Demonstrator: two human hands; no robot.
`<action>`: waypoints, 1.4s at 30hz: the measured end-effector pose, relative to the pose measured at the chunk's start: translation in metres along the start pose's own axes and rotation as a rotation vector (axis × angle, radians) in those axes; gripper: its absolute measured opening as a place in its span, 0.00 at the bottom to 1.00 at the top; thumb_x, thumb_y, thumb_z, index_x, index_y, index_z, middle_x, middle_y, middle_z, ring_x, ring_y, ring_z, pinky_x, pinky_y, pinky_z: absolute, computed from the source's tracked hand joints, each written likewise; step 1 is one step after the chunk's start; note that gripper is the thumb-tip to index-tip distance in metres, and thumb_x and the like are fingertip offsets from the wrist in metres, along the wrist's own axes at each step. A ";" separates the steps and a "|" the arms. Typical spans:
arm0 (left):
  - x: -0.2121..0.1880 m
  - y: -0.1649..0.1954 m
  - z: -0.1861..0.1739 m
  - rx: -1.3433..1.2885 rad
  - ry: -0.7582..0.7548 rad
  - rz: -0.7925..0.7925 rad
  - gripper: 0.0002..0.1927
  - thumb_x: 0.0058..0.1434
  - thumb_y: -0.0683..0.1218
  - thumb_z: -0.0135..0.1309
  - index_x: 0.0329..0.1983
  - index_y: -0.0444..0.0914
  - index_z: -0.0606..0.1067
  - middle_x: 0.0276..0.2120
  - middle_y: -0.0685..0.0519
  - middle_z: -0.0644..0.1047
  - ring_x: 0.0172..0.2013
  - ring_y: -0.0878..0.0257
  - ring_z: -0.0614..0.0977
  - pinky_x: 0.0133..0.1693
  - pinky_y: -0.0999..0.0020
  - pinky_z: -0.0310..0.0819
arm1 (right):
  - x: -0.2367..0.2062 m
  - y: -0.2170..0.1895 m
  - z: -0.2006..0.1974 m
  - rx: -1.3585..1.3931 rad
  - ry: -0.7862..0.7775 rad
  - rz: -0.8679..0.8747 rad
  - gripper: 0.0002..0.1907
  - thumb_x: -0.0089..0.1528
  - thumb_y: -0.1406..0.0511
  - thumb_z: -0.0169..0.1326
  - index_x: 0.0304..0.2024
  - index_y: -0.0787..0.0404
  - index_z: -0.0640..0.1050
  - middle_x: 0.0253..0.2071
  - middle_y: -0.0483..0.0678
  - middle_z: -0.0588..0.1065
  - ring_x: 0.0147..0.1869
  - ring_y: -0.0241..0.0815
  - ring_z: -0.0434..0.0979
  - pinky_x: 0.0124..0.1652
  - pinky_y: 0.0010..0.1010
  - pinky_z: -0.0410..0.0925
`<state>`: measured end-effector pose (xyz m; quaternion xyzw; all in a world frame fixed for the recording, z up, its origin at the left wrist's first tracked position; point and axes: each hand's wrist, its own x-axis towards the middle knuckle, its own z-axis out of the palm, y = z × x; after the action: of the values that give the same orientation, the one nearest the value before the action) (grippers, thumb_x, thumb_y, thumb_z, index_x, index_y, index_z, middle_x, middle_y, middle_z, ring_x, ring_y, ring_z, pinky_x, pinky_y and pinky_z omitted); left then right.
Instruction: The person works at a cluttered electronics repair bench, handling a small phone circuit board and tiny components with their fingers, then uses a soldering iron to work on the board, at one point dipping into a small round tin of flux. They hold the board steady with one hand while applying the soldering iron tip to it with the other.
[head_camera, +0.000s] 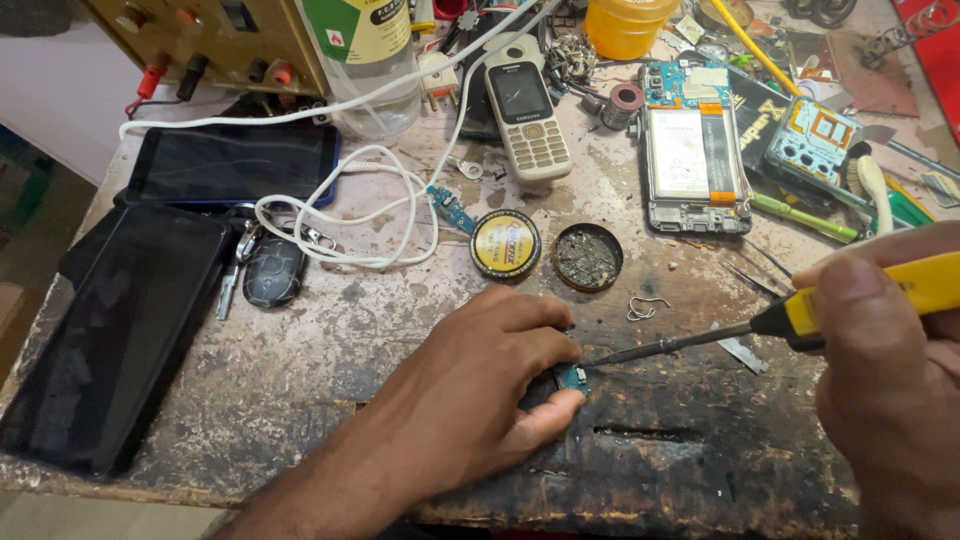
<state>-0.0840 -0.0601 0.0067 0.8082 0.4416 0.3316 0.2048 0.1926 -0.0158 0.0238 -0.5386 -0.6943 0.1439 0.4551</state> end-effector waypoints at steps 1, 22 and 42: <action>0.000 0.000 0.000 0.002 -0.002 0.000 0.16 0.57 0.49 0.63 0.43 0.34 0.81 0.53 0.43 0.79 0.55 0.48 0.78 0.56 0.55 0.72 | 0.000 0.000 0.000 0.001 -0.002 -0.004 0.24 0.75 0.49 0.49 0.45 0.65 0.75 0.32 0.48 0.74 0.34 0.35 0.73 0.40 0.28 0.68; -0.001 0.001 -0.001 -0.008 0.017 0.017 0.14 0.58 0.47 0.64 0.44 0.34 0.81 0.53 0.42 0.79 0.56 0.47 0.77 0.56 0.54 0.72 | -0.018 0.064 -0.011 -0.016 -0.018 -0.199 0.23 0.84 0.58 0.40 0.37 0.61 0.71 0.39 0.48 0.71 0.42 0.35 0.72 0.49 0.27 0.66; -0.003 0.000 0.002 -0.043 0.028 -0.016 0.14 0.58 0.46 0.64 0.45 0.34 0.80 0.54 0.43 0.78 0.57 0.47 0.76 0.57 0.53 0.69 | -0.020 0.072 -0.016 -0.240 -0.049 -0.316 0.15 0.84 0.64 0.37 0.44 0.61 0.68 0.42 0.52 0.71 0.42 0.37 0.72 0.56 0.34 0.67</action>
<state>-0.0838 -0.0630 0.0038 0.7953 0.4434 0.3508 0.2186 0.2494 -0.0111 -0.0271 -0.4697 -0.7932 0.0002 0.3876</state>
